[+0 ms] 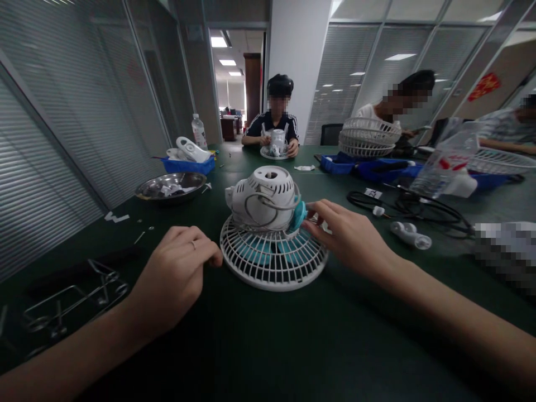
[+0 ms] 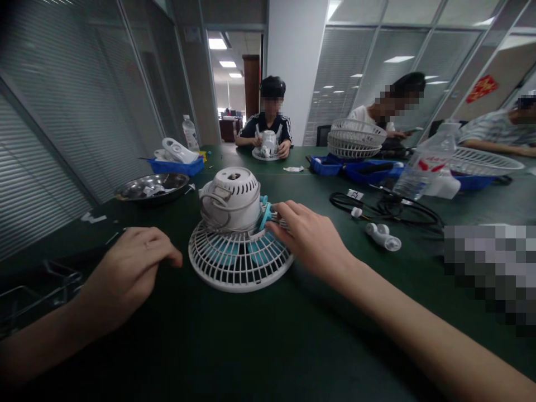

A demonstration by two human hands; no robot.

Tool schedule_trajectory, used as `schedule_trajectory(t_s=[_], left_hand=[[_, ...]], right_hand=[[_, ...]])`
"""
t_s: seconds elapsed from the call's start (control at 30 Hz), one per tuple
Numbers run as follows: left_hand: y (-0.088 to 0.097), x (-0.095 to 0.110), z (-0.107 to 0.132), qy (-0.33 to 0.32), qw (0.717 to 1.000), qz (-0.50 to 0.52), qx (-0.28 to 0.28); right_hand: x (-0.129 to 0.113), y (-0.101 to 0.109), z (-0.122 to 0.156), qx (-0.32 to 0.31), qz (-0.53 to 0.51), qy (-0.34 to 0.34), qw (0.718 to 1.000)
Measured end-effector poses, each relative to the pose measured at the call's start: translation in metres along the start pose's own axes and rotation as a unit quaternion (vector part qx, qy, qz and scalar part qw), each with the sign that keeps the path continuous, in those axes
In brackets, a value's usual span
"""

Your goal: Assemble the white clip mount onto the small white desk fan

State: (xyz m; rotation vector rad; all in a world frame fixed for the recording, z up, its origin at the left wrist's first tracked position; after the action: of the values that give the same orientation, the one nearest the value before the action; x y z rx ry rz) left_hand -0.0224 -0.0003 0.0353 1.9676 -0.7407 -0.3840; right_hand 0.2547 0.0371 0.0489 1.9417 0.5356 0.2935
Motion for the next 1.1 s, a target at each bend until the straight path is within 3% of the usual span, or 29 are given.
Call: schedule_trajectory(t_s=[0.1, 0.17, 0.3, 0.43, 0.5, 0.53, 0.7, 0.8, 0.87, 1.0, 1.1], left_hand=[[0.007, -0.005, -0.001, 0.066, 0.996, 0.038, 0.049], [0.006, -0.014, -0.002, 0.134, 0.985, 0.076, 0.079], [-0.02, -0.035, -0.006, 0.227, 0.952, 0.202, 0.045], [-0.046, -0.048, -0.012, 0.254, 0.866, 0.43, 0.007], [-0.046, -0.048, -0.014, 0.271, 0.832, 0.483, 0.006], [-0.043, -0.047, -0.014, 0.281, 0.828, 0.485, 0.009], [-0.009, -0.031, -0.009, 0.312, 0.857, 0.403, 0.073], [0.005, -0.021, -0.004, 0.273, 0.886, 0.342, 0.157], [0.006, -0.018, -0.002, 0.241, 0.907, 0.303, 0.167], [-0.008, -0.012, -0.007, 0.143, 0.967, 0.208, 0.046], [-0.018, -0.003, -0.008, 0.054, 0.981, 0.184, -0.024]], right_hand=[[0.015, 0.007, 0.0, -0.011, -0.007, -0.017, 1.0], [0.027, 0.018, 0.0, -0.007, 0.043, -0.023, 0.999], [0.068, 0.043, 0.001, 0.001, 0.117, -0.111, 0.987], [0.125, 0.047, 0.01, -0.064, 0.122, -0.18, 0.974], [0.151, 0.041, 0.017, -0.102, 0.122, -0.206, 0.965], [0.162, 0.037, 0.021, -0.12, 0.123, -0.222, 0.96], [0.196, 0.025, 0.036, -0.184, 0.116, -0.297, 0.93], [0.2, 0.024, 0.039, -0.205, 0.107, -0.323, 0.918], [0.199, 0.024, 0.04, -0.216, 0.096, -0.332, 0.913], [0.195, 0.023, 0.044, -0.236, 0.045, -0.318, 0.917], [0.188, 0.026, 0.046, -0.224, 0.005, -0.295, 0.929]])
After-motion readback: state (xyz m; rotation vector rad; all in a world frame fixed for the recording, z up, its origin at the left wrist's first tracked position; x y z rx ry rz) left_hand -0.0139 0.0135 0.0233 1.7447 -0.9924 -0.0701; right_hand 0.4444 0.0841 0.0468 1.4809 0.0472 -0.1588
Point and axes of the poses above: each hand's wrist, its own z-axis away from the middle knuckle, its own y-axis out of the back of the hand, x = y × z, the point moved 3 cm from there along -z, towards the middle knuckle, and after that the axes turned 1 degree about y, right-handed, at the moved point
